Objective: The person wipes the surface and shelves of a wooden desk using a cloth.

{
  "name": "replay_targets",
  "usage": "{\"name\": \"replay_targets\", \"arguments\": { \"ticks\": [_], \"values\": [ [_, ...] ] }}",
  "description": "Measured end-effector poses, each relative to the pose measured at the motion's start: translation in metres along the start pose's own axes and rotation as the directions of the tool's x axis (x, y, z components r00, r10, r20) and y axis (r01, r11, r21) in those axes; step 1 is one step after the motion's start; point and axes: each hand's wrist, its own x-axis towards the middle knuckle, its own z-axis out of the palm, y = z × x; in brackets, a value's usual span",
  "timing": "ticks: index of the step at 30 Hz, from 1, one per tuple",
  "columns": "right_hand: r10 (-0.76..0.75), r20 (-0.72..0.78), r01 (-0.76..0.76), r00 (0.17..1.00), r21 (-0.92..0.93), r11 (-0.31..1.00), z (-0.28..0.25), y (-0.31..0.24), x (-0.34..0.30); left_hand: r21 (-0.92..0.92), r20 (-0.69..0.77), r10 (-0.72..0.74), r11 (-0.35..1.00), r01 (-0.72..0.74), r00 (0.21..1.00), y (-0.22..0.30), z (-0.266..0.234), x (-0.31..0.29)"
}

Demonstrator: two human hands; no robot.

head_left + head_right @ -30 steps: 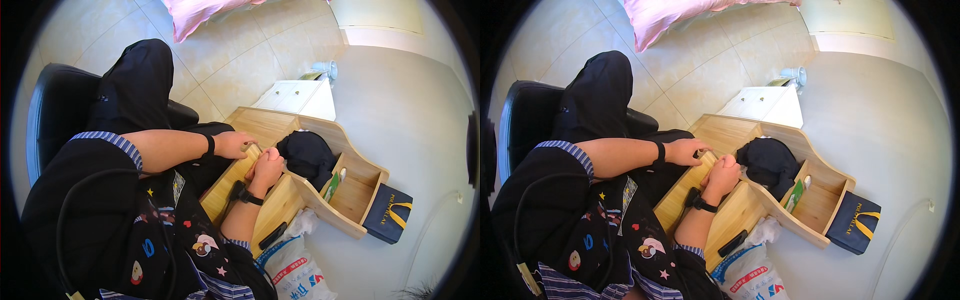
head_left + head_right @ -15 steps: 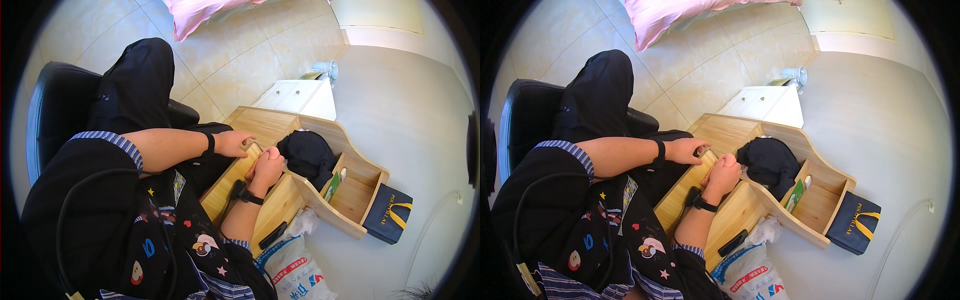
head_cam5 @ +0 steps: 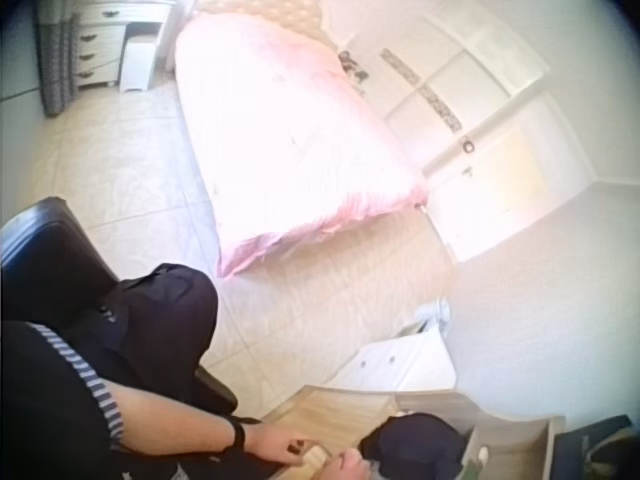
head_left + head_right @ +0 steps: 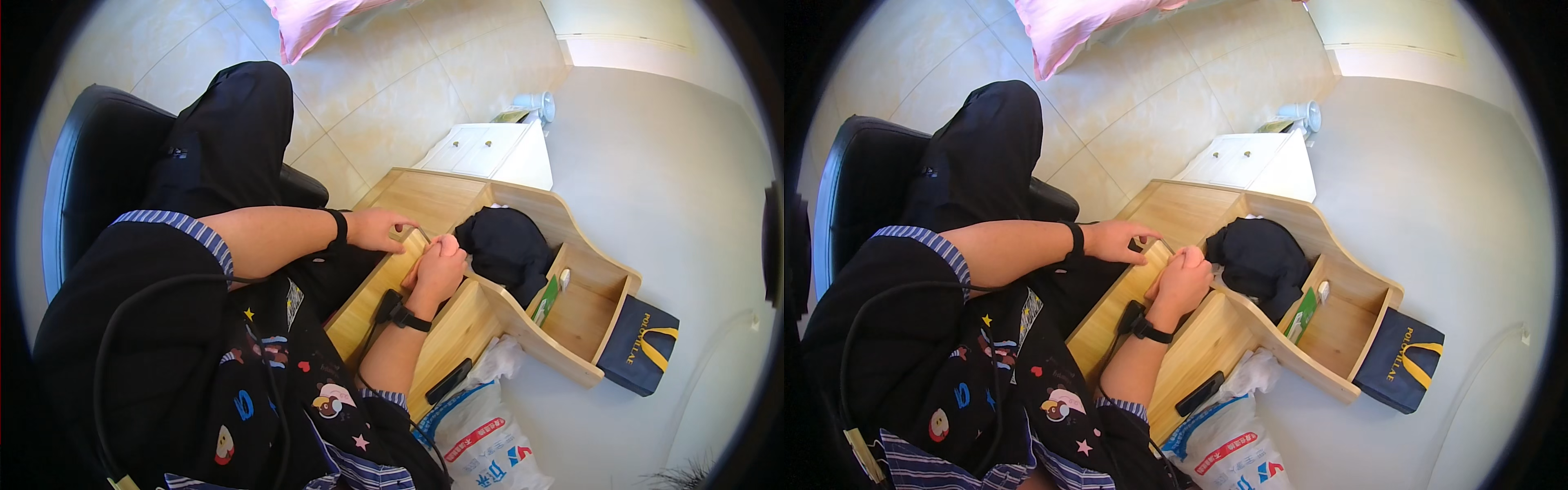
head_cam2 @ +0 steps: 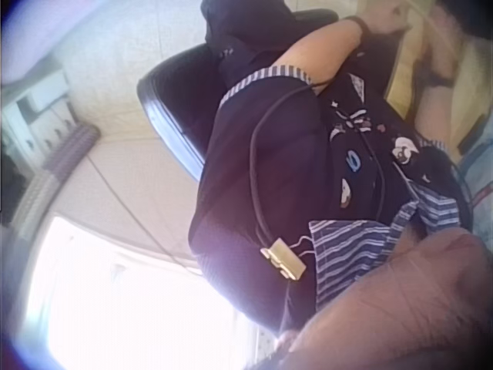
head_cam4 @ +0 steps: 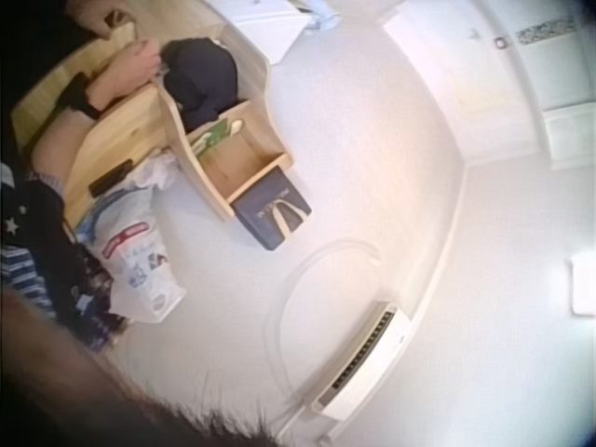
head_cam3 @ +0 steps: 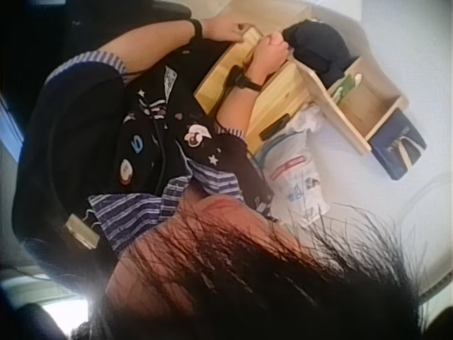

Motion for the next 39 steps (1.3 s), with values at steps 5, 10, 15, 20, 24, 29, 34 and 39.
{"name": "replay_targets", "arguments": {
  "ticks": [5, 10, 15, 20, 24, 29, 34, 39],
  "values": [
    [0.003, 0.018, -0.003, 1.0, 0.014, 1.0, 0.001, 0.002, 0.002, -0.018, -0.038, 0.035, 0.999, -0.036, 0.999, -0.002, 0.004, 0.0],
    [0.072, 0.004, -0.072, 0.997, 0.036, 0.997, 0.001, 0.007, 0.003, -0.032, -0.011, 0.059, 0.998, -0.059, 0.998, -0.003, 0.006, 0.01],
    [0.13, 0.041, -0.132, 0.991, 0.05, 0.99, 0.003, 0.002, 0.004, -0.08, -0.023, 0.04, 0.996, -0.042, 0.999, -0.002, 0.003, 0.008],
    [0.116, 0.048, -0.119, 0.992, 0.065, 0.991, -0.005, -0.005, 0.002, -0.074, -0.019, 0.054, 0.996, -0.056, 0.998, -0.006, 0.0, 0.012],
    [0.104, 0.011, -0.105, 0.995, 0.08, 0.991, 0.003, 0.002, 0.005, -0.084, 0.024, 0.043, 0.996, -0.04, 0.999, -0.005, -0.003, 0.018],
    [0.065, 0.004, -0.065, 0.998, 0.172, 0.983, 0.0, 0.009, 0.001, -0.14, 0.085, 0.016, 0.99, -0.004, 0.996, -0.005, -0.003, 0.021],
    [-0.083, -0.06, 0.09, 0.995, 0.121, 0.989, 0.009, 0.009, -0.035, -0.168, 0.092, 0.047, 0.985, -0.031, 0.995, -0.006, -0.002, 0.022],
    [-0.185, -0.057, 0.192, 0.981, 0.182, 0.964, -0.02, -0.016, -0.118, -0.118, 0.102, 0.041, 0.993, -0.029, 0.994, -0.006, -0.007, 0.019]
  ]
}}
